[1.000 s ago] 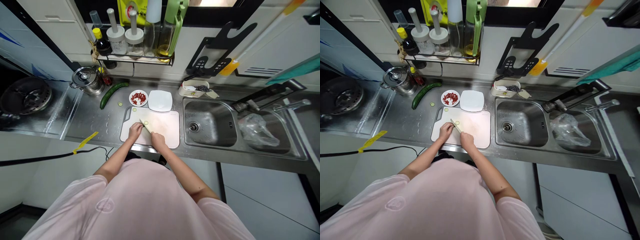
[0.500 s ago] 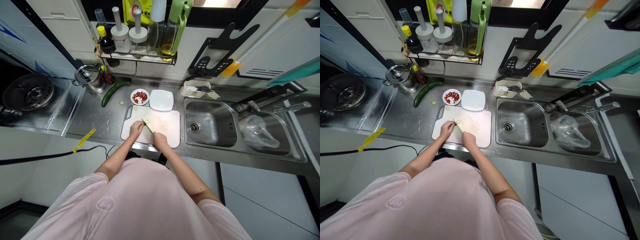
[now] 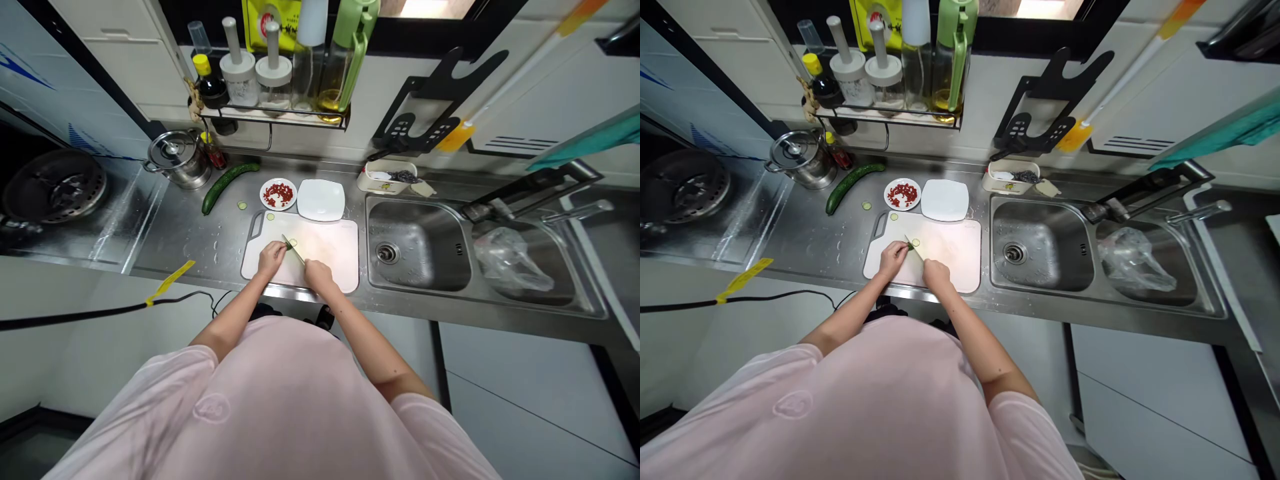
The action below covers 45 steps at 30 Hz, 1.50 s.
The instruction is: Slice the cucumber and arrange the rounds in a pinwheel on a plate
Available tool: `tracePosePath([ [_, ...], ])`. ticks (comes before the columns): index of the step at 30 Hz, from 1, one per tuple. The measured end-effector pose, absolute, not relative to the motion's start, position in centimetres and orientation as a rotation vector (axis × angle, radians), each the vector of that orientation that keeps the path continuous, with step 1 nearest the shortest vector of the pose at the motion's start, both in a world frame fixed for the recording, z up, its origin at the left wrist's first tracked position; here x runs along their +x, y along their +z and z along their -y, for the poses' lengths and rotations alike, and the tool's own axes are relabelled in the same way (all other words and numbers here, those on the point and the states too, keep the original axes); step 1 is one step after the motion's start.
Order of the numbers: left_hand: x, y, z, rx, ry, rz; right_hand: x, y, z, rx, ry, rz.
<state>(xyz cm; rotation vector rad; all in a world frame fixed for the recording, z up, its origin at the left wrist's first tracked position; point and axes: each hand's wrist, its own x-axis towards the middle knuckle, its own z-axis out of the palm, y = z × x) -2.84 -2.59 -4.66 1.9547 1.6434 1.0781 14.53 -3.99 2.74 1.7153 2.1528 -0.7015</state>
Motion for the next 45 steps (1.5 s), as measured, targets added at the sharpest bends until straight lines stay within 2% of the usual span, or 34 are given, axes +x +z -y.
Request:
tracePosePath([
  [23,-2.6,-4.5,2.7,1.805,1.036,-1.715,19.2,3.2,7.9,1.727,-0.770,-2.088],
  [35,-2.9,-4.2,1.2,1.602,1.158,-1.822,23.8,3.0,7.9,2.021,-0.844,-2.022],
  [38,-2.4,-3.4,0.1,1.724,1.050,-1.860,24.0,3.0,7.6,2.055,-0.840,-1.997],
  [45,0.4,-2.0,-0.3,2.010,0.515,-1.984,24.1,2.8,7.2,2.070,-0.846,-1.984],
])
